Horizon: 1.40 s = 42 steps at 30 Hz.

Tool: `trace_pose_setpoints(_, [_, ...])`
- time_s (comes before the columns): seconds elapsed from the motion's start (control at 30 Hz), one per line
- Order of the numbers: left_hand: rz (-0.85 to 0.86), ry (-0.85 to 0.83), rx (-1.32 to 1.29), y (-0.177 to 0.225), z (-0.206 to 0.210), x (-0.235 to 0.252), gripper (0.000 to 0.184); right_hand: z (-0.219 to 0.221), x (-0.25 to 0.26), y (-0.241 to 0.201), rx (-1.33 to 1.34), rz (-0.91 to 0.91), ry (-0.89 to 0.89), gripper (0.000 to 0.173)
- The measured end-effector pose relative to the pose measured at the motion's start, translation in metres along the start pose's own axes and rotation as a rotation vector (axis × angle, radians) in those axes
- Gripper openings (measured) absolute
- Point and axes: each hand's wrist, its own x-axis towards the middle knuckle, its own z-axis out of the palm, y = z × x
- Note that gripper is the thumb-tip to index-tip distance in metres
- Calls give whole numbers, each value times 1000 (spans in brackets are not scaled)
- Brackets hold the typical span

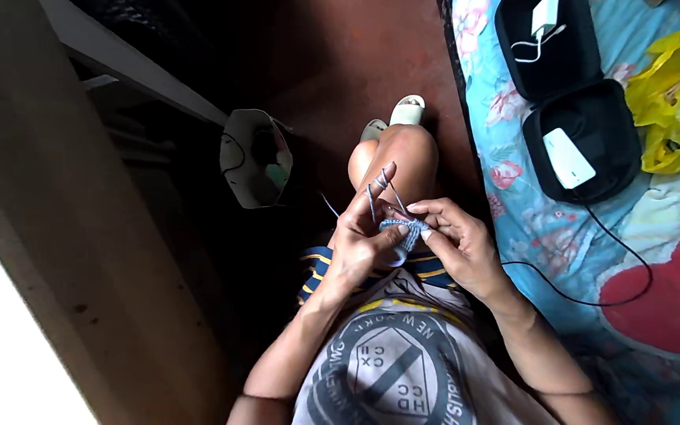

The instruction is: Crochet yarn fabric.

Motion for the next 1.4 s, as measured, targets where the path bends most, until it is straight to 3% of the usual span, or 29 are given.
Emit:
trace_pose_setpoints(0.13, [-63, 32, -53, -4, 1, -1, 76, 2, 1, 5, -81, -116, 70, 30])
trace_pose_setpoints(0.3, [-125, 71, -198, -6, 4, -1, 71, 2, -2, 7, 184, 40, 68, 33])
trace_pose_setpoints(0.57, [-114, 144, -132, 4, 2, -1, 59, -21, 8, 21, -368, -329, -20, 34])
trace_pose_setpoints(0.73, [-116, 159, -122, 5, 0, -1, 57, -32, 11, 20, -516, -439, -74, 40])
trace_pose_setpoints(1.4, [-89, 211, -105, -2, 2, 0, 51, -21, -1, 14, -768, -457, 4, 41])
